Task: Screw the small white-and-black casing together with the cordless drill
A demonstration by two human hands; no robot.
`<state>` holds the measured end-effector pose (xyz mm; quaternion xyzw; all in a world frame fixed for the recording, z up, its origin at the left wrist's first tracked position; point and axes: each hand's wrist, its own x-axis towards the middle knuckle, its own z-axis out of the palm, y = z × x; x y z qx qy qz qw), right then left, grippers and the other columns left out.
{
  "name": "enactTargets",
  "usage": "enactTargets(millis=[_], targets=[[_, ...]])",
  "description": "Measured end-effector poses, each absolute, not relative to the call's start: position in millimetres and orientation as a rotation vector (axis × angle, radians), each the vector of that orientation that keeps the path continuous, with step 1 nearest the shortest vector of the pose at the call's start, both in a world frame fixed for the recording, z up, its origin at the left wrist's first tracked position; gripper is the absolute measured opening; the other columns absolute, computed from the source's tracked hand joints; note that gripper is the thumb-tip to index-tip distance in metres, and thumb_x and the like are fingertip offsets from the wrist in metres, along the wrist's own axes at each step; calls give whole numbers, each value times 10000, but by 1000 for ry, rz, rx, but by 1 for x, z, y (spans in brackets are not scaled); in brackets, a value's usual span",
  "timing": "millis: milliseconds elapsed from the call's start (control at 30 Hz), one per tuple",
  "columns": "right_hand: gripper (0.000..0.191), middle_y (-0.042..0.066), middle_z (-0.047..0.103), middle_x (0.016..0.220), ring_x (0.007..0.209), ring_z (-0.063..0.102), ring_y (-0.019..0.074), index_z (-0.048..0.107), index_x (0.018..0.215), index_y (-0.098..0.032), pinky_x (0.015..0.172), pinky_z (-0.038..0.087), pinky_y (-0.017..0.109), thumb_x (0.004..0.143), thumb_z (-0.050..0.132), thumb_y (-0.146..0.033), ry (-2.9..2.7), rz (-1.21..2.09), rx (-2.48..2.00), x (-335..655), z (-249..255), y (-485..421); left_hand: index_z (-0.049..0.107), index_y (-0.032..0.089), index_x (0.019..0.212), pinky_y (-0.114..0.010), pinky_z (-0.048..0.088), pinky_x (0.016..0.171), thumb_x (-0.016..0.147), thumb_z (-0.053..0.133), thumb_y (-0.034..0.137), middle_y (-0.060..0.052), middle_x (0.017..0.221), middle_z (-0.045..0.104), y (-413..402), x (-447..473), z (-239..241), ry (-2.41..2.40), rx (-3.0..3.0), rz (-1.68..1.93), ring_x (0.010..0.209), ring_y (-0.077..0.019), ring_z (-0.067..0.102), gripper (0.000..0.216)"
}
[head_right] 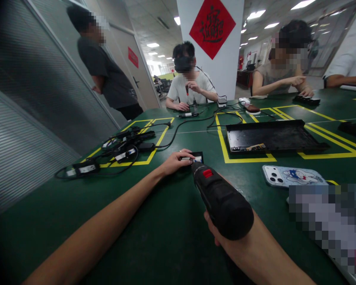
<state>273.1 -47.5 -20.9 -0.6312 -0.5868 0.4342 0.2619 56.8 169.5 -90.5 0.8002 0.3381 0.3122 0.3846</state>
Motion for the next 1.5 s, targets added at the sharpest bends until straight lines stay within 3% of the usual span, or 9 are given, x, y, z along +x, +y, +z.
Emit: enactTargets(millis=[167,500,767,1100,1367,1500], targets=[[225,-42,571,491,472,591,177,529,934,-233,521,488,316,801,516,-414,-1529,1085,-1726,273,-30,-47,682,193,994,-367,317,1030,749,633,317,-75,1139,529,169,57,-89,857,2046,796,1147,-205,468,280],[163,-47,559,468,396,559,142,606,843,-230,432,479,267,784,554,-372,-1456,1165,-1652,271,-29,-44,684,194,991,-362,318,1028,751,632,306,-75,1132,541,169,57,-89,858,2044,800,1144,-199,469,271],[242,-43,594,472,451,602,169,568,923,-242,476,488,288,815,515,-452,-1582,1109,-1678,277,-32,-45,689,188,979,-360,332,1018,742,640,307,-78,1143,527,168,57,-88,871,2031,800,1118,-196,487,270],[226,-22,614,506,499,623,176,607,927,-227,560,506,308,824,498,-396,-1530,1106,-1728,274,-37,-48,688,193,987,-372,320,1026,746,634,306,-81,1156,522,166,57,-86,894,2034,783,1148,-205,468,272],[185,-37,577,448,427,582,167,610,860,-233,500,481,304,807,528,-391,-1527,1021,-1753,274,-46,-46,689,196,986,-371,318,1025,741,639,319,-78,1150,519,165,58,-86,869,2017,791,1135,-207,477,279],[214,-15,617,509,504,616,186,608,915,-235,564,497,336,841,493,-400,-1588,1076,-1706,276,-38,-48,690,201,981,-378,329,1018,739,637,307,-75,1158,518,166,58,-86,899,2014,782,1135,-210,476,269]])
